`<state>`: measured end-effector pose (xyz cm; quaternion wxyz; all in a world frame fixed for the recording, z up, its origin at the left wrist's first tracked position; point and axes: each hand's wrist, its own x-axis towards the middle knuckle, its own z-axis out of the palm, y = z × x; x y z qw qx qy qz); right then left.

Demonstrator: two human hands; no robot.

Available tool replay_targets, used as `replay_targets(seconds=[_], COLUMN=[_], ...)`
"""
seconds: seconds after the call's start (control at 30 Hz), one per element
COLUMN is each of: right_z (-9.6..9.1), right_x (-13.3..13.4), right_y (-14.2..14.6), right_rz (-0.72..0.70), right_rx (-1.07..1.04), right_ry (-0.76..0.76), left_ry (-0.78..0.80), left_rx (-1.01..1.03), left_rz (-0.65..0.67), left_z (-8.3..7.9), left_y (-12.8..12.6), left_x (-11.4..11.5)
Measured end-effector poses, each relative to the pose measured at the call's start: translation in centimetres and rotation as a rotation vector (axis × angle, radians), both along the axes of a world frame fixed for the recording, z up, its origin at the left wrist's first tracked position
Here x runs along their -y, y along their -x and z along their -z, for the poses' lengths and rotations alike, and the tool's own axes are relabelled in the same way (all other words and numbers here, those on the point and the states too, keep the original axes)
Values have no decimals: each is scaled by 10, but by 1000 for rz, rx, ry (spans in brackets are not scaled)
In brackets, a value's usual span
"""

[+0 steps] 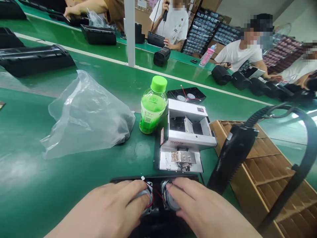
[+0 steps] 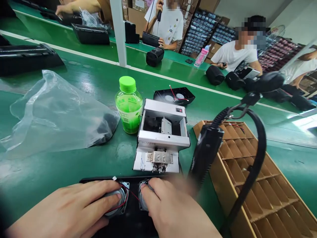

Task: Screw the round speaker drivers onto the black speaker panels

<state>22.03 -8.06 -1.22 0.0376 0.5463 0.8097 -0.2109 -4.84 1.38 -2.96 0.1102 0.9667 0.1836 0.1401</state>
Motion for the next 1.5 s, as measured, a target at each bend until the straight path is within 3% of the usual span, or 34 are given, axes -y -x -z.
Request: replay_targets(seconds=[0.17, 0.4, 0.67, 0.87, 1.17, 1.5], right_z=[7, 4, -3, -4, -9, -16], right_x=[3, 5, -6, -11, -12, -2], right_y=[-11, -13, -8, -10, -10, -3], right_rz=[-22, -33, -6, -34, 48, 20], right_rx=[-76, -115, -141, -146, -167, -180], right_ry=[-131, -293, -130, -85, -1, -269], left_ry=[-2, -9, -15, 4, 39, 29], left_rx=[-46, -36, 9, -2, -29, -46], left_rz=[-75, -37, -21, -38, -44, -94], left_z=[12, 9, 8, 7, 7, 5], left_y=[7, 8, 11, 8, 7, 7], left_x=[6, 4, 2, 0, 2, 7])
